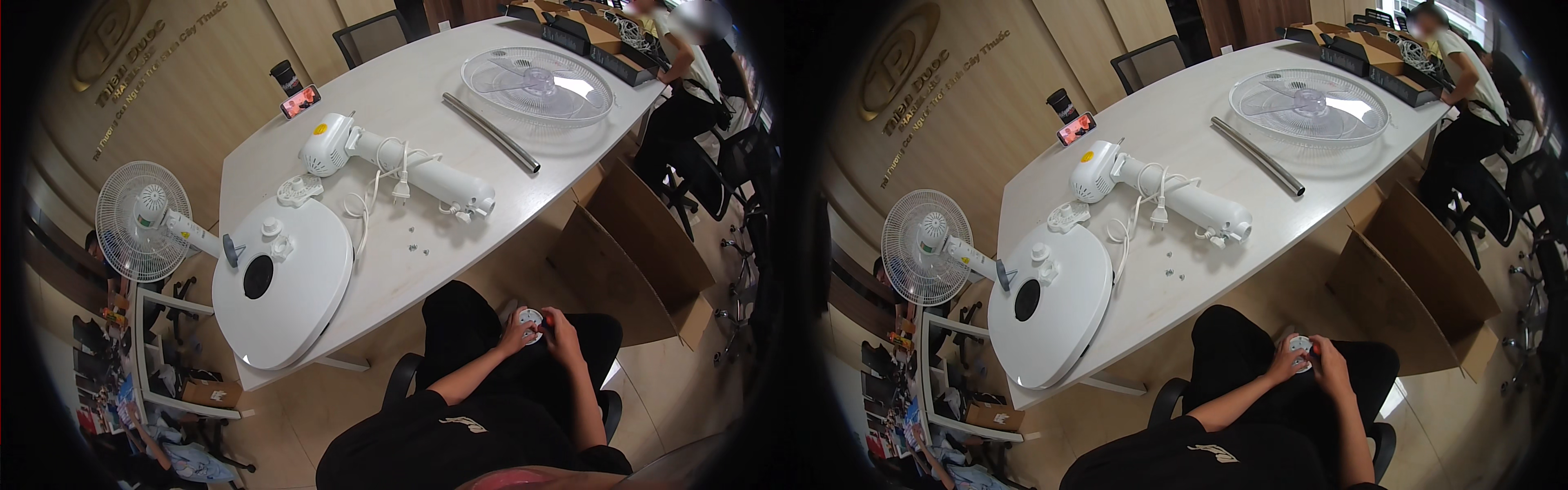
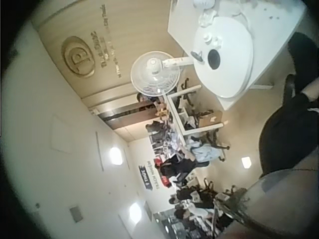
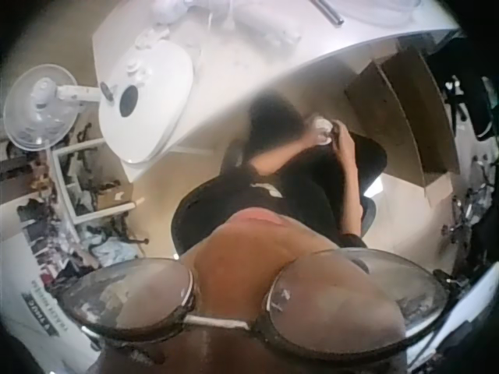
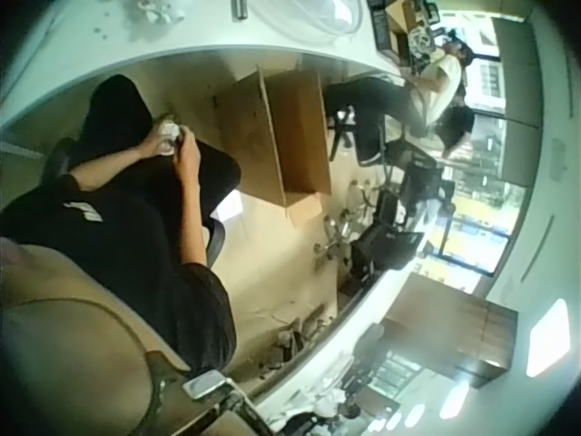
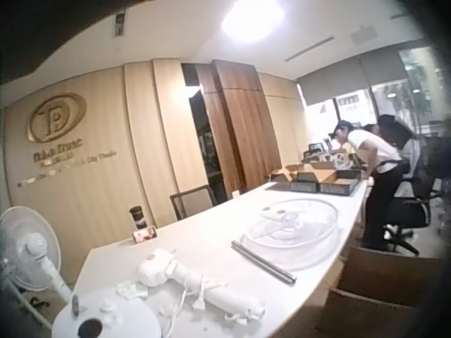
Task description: Assemble and inspect the internal motor components of a white electric fan.
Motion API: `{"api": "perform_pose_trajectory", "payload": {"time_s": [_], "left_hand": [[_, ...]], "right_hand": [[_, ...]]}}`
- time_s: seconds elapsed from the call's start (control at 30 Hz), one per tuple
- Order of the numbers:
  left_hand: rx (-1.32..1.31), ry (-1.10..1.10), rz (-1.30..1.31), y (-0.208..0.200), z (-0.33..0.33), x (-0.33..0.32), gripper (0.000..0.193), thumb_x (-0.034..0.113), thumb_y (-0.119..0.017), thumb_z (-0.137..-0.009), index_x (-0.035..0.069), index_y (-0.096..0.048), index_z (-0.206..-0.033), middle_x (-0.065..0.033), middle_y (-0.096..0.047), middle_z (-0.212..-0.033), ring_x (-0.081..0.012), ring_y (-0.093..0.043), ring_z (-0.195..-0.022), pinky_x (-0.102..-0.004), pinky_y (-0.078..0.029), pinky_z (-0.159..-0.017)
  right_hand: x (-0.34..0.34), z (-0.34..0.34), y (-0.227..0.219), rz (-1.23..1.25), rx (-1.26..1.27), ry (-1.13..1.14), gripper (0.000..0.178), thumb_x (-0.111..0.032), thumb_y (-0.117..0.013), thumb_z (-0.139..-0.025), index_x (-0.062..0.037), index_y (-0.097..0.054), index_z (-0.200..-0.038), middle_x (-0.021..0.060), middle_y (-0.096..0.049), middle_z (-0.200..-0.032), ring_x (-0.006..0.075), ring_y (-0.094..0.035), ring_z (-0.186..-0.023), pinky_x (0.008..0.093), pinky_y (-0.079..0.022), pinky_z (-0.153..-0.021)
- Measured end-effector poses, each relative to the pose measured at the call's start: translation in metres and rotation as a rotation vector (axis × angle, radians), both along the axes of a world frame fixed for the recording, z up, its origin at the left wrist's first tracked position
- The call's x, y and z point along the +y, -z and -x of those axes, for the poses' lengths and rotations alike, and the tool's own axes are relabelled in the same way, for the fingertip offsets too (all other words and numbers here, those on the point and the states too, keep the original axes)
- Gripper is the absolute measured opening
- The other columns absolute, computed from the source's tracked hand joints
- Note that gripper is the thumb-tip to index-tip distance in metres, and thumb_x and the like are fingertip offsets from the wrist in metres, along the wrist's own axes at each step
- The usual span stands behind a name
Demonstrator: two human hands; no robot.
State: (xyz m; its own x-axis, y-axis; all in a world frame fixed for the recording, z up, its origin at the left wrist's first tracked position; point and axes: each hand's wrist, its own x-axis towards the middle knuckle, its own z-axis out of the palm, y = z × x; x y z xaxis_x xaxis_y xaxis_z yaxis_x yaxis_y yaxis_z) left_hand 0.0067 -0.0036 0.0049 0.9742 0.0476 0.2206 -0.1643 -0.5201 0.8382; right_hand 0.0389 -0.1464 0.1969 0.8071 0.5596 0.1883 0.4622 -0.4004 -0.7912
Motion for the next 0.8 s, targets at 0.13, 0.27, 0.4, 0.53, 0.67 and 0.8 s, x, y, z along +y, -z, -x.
{"api": "perform_pose_trajectory", "payload": {"time_s": [0.13,0.27,0.4,0.53,0.67,0.8], "left_hand": [[-0.006,-0.014,-0.025,-0.003,0.001,-0.001,0.026,0.020,-0.083,-0.075,0.014,-0.068,-0.096,-0.0182,-0.038,-0.145,-0.0427,-0.039,-0.134,-0.0505,-0.034,-0.111],[0.006,-0.030,-0.035,-0.006,0.002,-0.003,0.024,0.017,-0.083,-0.074,0.015,-0.068,-0.092,-0.0166,-0.038,-0.144,-0.0421,-0.039,-0.134,-0.0494,-0.035,-0.110],[0.000,-0.033,-0.011,0.002,0.002,0.001,0.025,0.018,-0.084,-0.073,0.015,-0.068,-0.092,-0.0163,-0.038,-0.145,-0.0421,-0.039,-0.134,-0.0495,-0.035,-0.110],[0.010,0.004,-0.020,0.001,0.001,-0.001,0.027,0.021,-0.082,-0.077,0.014,-0.069,-0.100,-0.0203,-0.037,-0.147,-0.0434,-0.039,-0.135,-0.0507,-0.034,-0.111],[-0.003,-0.024,-0.055,0.004,0.001,-0.001,0.023,0.020,-0.083,-0.076,0.015,-0.068,-0.093,-0.0163,-0.038,-0.145,-0.0415,-0.039,-0.134,-0.0501,-0.035,-0.109],[-0.003,-0.043,-0.060,0.006,0.002,-0.001,0.022,0.020,-0.082,-0.076,0.016,-0.068,-0.093,-0.0163,-0.038,-0.145,-0.0413,-0.039,-0.134,-0.0500,-0.036,-0.109]], "right_hand": [[0.001,0.003,0.004,0.262,-0.099,0.120,0.040,-0.003,-0.073,-0.081,-0.0043,-0.057,-0.117,0.0162,-0.059,-0.118,0.0318,-0.063,-0.095,0.0391,-0.051,-0.082],[0.003,0.001,-0.001,0.161,-0.169,0.151,0.043,-0.004,-0.074,-0.080,-0.0053,-0.057,-0.119,0.0147,-0.060,-0.118,0.0296,-0.061,-0.090,0.0382,-0.051,-0.082],[0.001,-0.002,-0.002,0.114,-0.220,0.045,0.045,-0.003,-0.073,-0.080,-0.0058,-0.055,-0.122,0.0145,-0.060,-0.120,0.0301,-0.061,-0.092,0.0378,-0.051,-0.084],[-0.004,0.001,0.013,0.128,-0.090,0.049,0.047,-0.004,-0.074,-0.079,-0.0058,-0.054,-0.122,0.0158,-0.059,-0.125,0.0336,-0.064,-0.100,0.0398,-0.052,-0.084],[0.003,0.000,0.005,0.187,-0.260,0.109,0.047,-0.007,-0.076,-0.080,-0.0060,-0.054,-0.121,0.0159,-0.059,-0.129,0.0358,-0.066,-0.100,0.0408,-0.054,-0.081],[0.003,0.003,0.001,0.146,-0.212,0.091,0.045,-0.007,-0.075,-0.081,-0.0059,-0.055,-0.121,0.0158,-0.058,-0.130,0.0363,-0.065,-0.102,0.0395,-0.054,-0.082]]}}
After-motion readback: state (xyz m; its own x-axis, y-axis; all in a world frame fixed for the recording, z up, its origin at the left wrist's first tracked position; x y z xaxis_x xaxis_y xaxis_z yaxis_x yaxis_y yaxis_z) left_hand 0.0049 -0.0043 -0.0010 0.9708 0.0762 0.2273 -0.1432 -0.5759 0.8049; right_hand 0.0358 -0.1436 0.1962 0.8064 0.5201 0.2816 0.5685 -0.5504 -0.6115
